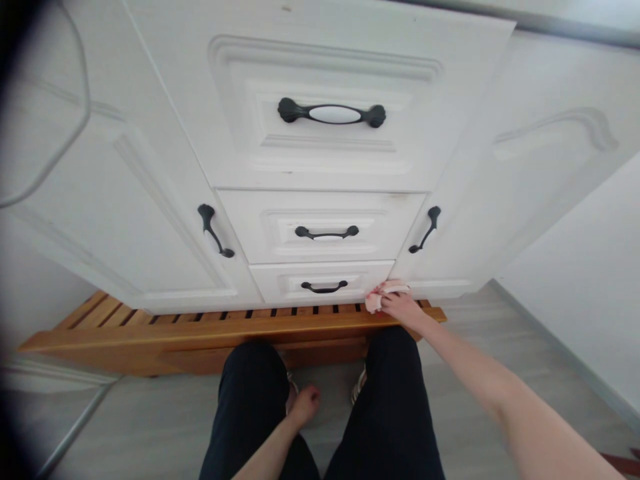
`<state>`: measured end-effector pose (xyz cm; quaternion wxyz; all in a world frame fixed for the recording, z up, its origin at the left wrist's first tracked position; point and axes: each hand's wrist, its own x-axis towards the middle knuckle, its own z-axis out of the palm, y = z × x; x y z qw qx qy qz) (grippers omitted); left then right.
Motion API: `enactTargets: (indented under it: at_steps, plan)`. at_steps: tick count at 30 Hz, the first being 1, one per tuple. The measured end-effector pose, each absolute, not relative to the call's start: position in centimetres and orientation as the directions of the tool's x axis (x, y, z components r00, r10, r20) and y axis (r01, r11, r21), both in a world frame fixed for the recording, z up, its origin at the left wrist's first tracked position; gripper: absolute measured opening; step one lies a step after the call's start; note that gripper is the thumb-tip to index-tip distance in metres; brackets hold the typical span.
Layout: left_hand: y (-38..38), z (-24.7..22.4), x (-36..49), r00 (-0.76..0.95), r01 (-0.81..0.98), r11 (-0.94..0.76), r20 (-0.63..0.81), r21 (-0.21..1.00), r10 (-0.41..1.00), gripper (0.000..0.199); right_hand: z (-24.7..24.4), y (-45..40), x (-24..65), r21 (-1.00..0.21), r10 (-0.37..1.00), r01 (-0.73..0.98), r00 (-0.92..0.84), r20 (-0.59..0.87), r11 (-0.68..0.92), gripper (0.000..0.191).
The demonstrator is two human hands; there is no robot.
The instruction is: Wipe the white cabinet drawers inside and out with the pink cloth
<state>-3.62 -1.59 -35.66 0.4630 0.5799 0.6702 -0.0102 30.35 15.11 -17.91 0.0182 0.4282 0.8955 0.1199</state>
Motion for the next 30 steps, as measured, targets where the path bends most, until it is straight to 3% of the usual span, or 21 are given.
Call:
enactTargets:
  at_steps: [4, 7, 13, 17, 20, 24, 27, 30]
  plan:
    - [-1.4, -33.9, -2.9, 0.146, 0.774, 0.240, -0.534, 0.586, 0.833, 0.037, -17.3, 13.8, 29.6, 0.261, 0.763, 0.776, -0.623, 0.172, 0.574, 0.021]
    - [-1.4, -33.2, -2.2, 0.188, 0.747, 0.197, -0.486, 0.635, 0.854, 0.040, -18.0, 13.3, 22.7, 0.249, 0.654, 0.684, -0.729, 0.204, 0.685, 0.015]
    - [-3.9, -34.1, -3.2, 0.223, 0.802, 0.211, -0.609, 0.558, 0.761, 0.039, -19.7, 15.6, 2.2, 0.185, 0.361, 0.410, -0.898, 0.250, 0.893, 0.031]
    - [-4.9, -34.7, -4.2, 0.260, 0.821, 0.177, -0.631, 0.542, 0.731, 0.036, -20.3, 18.0, -3.7, 0.150, 0.353, 0.395, -0.903, 0.245, 0.906, 0.026]
    - [-4.4, -35.0, -4.4, 0.277, 0.808, 0.162, -0.608, 0.567, 0.744, 0.037, -21.3, 18.5, -1.2, 0.142, 0.364, 0.394, -0.910, 0.199, 0.908, 0.019]
    - [-3.3, -35.6, -4.3, 0.253, 0.805, 0.195, -0.622, 0.560, 0.741, 0.033, -21.2, 17.9, 9.4, 0.125, 0.432, 0.444, -0.895, 0.112, 0.887, 0.016]
    - [-2.9, -35.9, -4.0, 0.256, 0.802, 0.197, -0.623, 0.564, 0.739, 0.030, -19.9, 17.2, 18.9, 0.105, 0.560, 0.564, -0.826, 0.061, 0.819, 0.015]
    - [-3.0, -36.0, -3.7, 0.270, 0.815, 0.183, -0.640, 0.550, 0.720, 0.025, -18.5, 15.8, 26.2, 0.094, 0.748, 0.750, -0.661, 0.058, 0.655, 0.020]
